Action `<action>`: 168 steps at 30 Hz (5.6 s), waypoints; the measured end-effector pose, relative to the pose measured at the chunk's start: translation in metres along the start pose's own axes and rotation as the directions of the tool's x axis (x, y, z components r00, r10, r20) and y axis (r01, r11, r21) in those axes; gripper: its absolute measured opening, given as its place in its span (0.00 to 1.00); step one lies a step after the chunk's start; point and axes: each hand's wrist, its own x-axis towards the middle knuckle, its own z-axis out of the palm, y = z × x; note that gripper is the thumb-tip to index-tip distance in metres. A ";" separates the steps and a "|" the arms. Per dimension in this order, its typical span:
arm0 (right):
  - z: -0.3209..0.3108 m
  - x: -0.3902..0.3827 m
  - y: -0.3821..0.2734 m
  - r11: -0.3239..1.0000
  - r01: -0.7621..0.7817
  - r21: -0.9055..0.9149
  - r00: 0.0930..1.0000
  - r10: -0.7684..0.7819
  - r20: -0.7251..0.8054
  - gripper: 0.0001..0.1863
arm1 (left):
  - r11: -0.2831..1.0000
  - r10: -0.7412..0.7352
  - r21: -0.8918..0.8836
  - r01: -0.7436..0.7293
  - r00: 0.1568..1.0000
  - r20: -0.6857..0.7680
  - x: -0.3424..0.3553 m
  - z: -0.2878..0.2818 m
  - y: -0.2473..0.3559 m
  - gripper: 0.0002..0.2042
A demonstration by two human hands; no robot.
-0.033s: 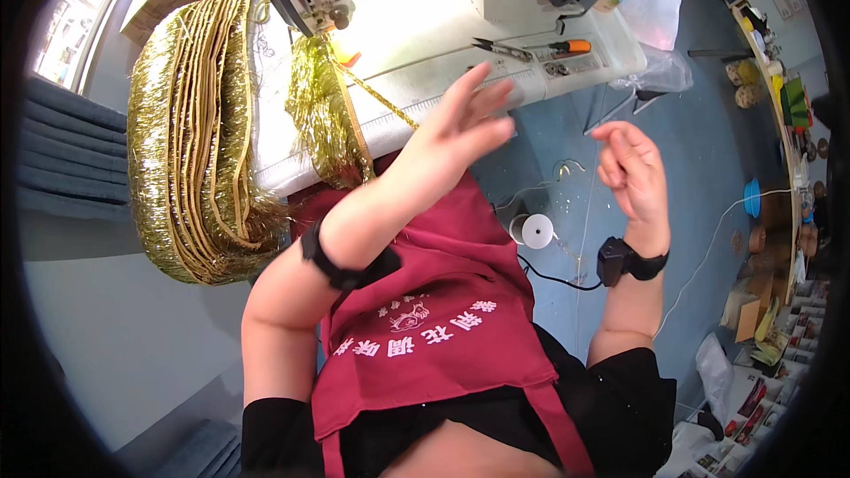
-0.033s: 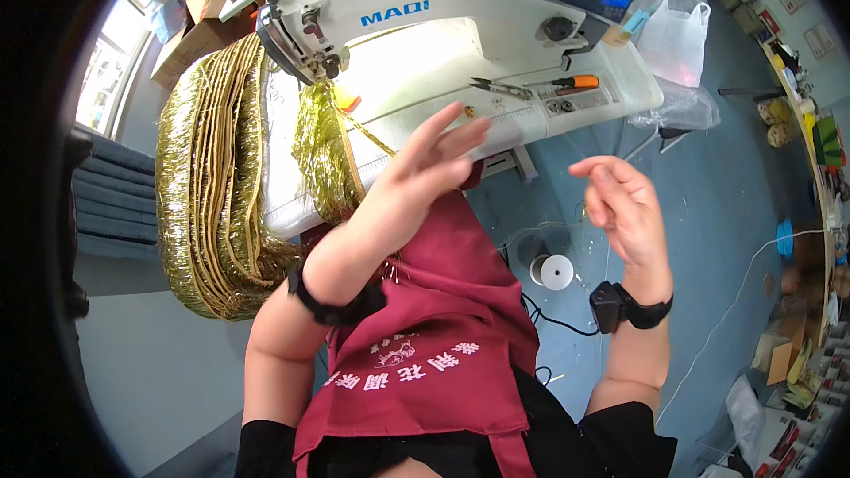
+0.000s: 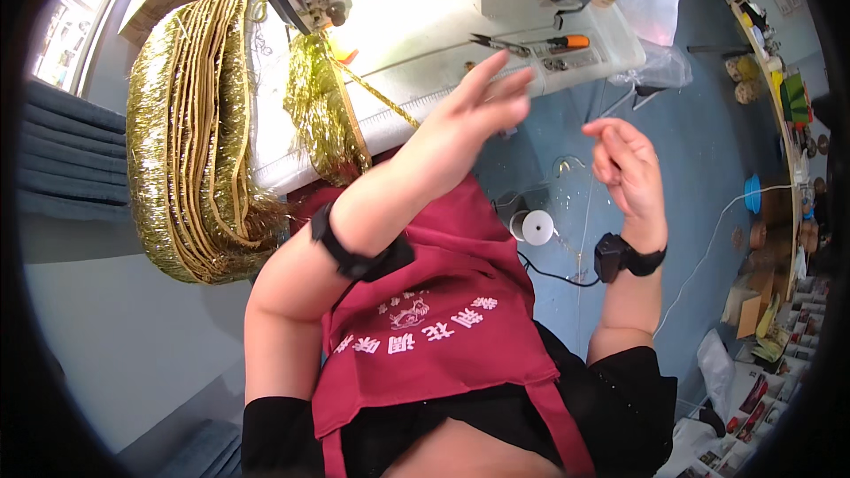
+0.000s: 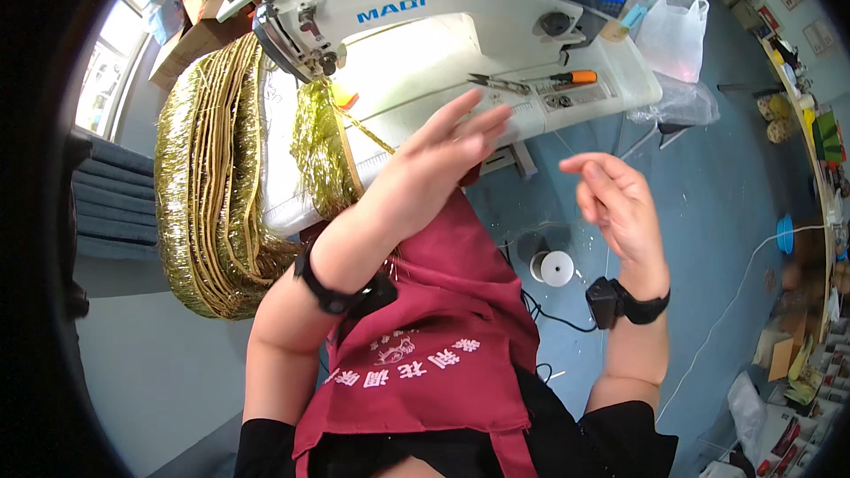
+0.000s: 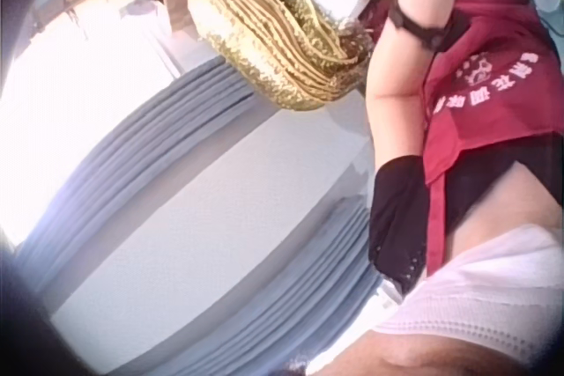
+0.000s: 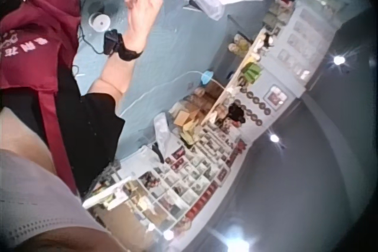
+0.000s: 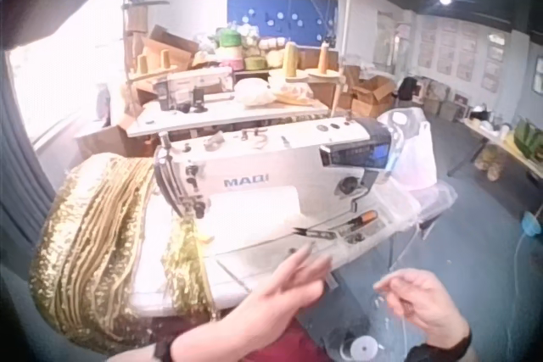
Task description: The person threads a sewing machine with gold thread, winds the bobbin, and prepares the machine for sewing. They guide the thread through the machine's tensioners and needle area, then wind the bobbin and place it into the machine.
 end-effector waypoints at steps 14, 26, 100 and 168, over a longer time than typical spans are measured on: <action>-0.164 -0.022 0.044 0.556 -0.437 -0.707 0.611 -0.394 -0.687 0.26 | 0.865 0.111 0.500 -0.044 0.988 -0.105 -0.050 0.006 -0.053 0.14; 0.128 0.107 0.014 0.817 0.324 -0.478 0.946 -0.289 0.147 0.12 | 0.480 0.124 0.874 -0.082 0.992 0.025 -0.061 -0.010 -0.079 0.07; 0.181 0.140 0.170 0.123 0.873 -0.473 0.448 -0.586 0.675 0.17 | -0.218 0.542 0.967 0.131 0.840 0.009 -0.094 -0.157 -0.036 0.21; 0.153 0.133 0.090 0.779 0.428 -0.458 0.819 -0.548 -0.167 0.10 | -0.296 0.538 0.935 0.193 0.843 -0.004 -0.081 -0.169 -0.036 0.18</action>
